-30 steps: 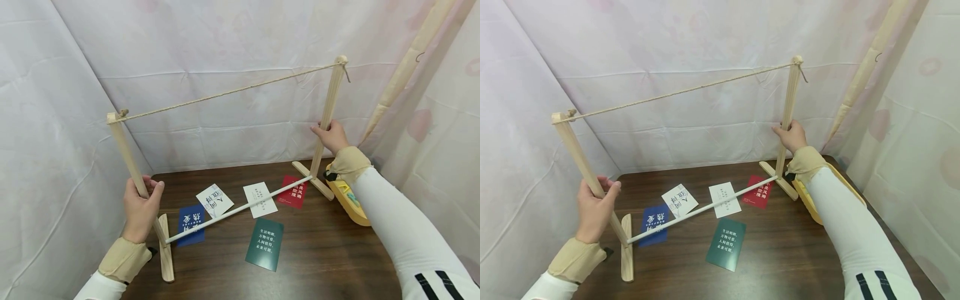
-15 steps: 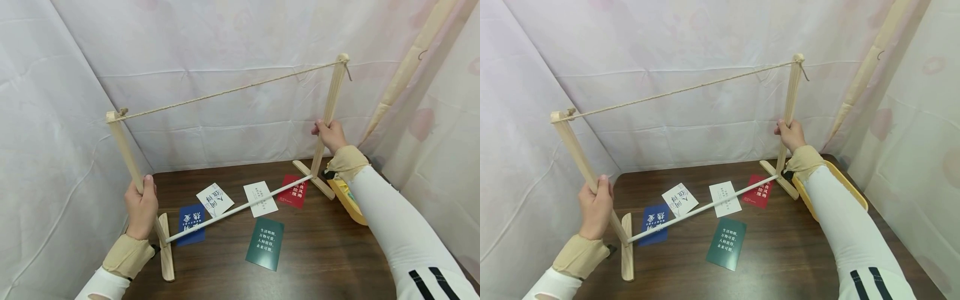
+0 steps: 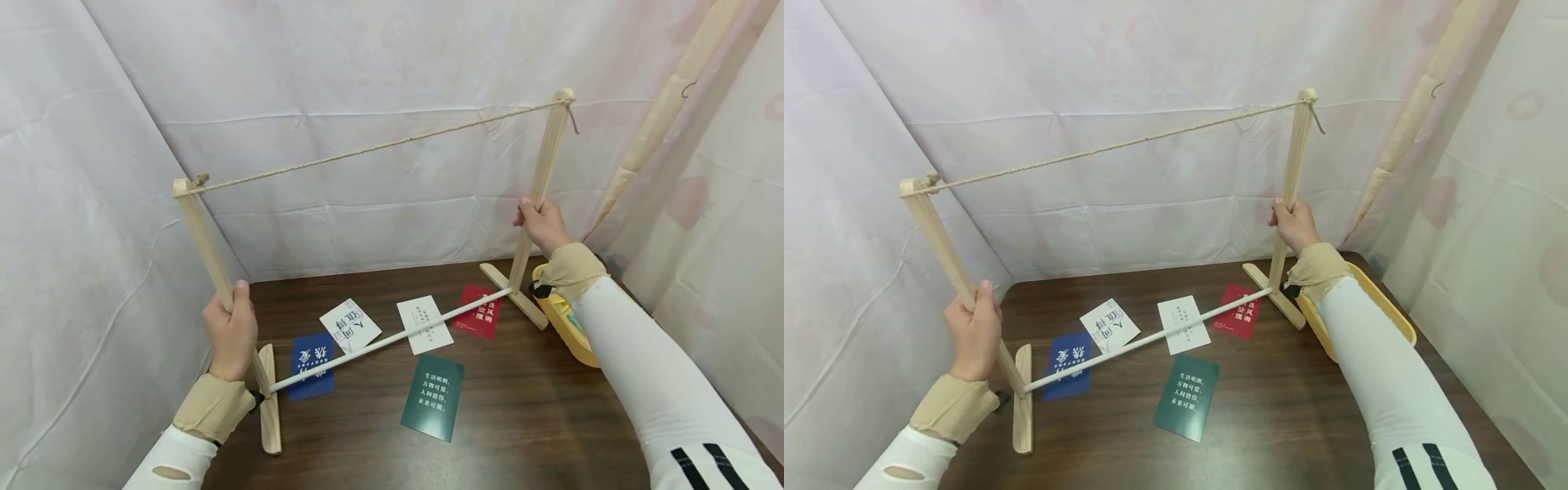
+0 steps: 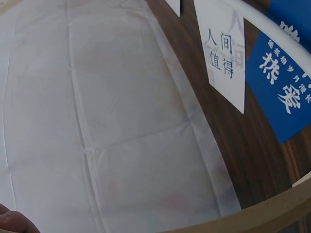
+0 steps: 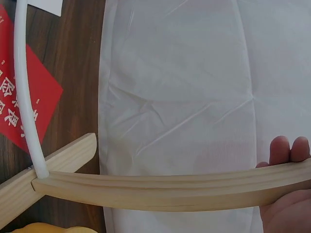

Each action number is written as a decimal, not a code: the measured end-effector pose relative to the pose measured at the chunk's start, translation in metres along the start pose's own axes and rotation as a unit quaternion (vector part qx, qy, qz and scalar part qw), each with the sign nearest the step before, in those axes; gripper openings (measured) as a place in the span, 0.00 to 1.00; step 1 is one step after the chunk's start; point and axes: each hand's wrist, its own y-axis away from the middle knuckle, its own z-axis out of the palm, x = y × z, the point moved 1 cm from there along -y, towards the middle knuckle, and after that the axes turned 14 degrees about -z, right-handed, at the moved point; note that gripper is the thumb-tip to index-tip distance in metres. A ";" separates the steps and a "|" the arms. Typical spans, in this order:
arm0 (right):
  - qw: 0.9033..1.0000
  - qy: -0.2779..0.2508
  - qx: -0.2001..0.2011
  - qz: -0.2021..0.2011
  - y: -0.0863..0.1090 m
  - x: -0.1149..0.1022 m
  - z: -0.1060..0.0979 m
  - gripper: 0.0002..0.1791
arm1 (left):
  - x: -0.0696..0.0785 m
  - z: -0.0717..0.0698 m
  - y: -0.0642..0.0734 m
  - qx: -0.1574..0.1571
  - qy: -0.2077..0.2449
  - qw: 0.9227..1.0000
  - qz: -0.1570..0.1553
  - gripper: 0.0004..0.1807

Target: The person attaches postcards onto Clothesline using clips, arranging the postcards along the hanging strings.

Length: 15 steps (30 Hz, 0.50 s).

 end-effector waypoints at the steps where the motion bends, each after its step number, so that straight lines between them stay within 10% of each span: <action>1: 1.000 0.002 0.001 -0.002 0.001 0.000 -0.001 0.20 | 0.000 0.001 -0.001 0.005 -0.003 1.000 0.001 0.31; 15: 0.999 0.017 0.018 -0.019 0.017 -0.002 -0.006 0.24 | -0.009 0.010 -0.023 0.000 0.025 1.000 0.005 0.31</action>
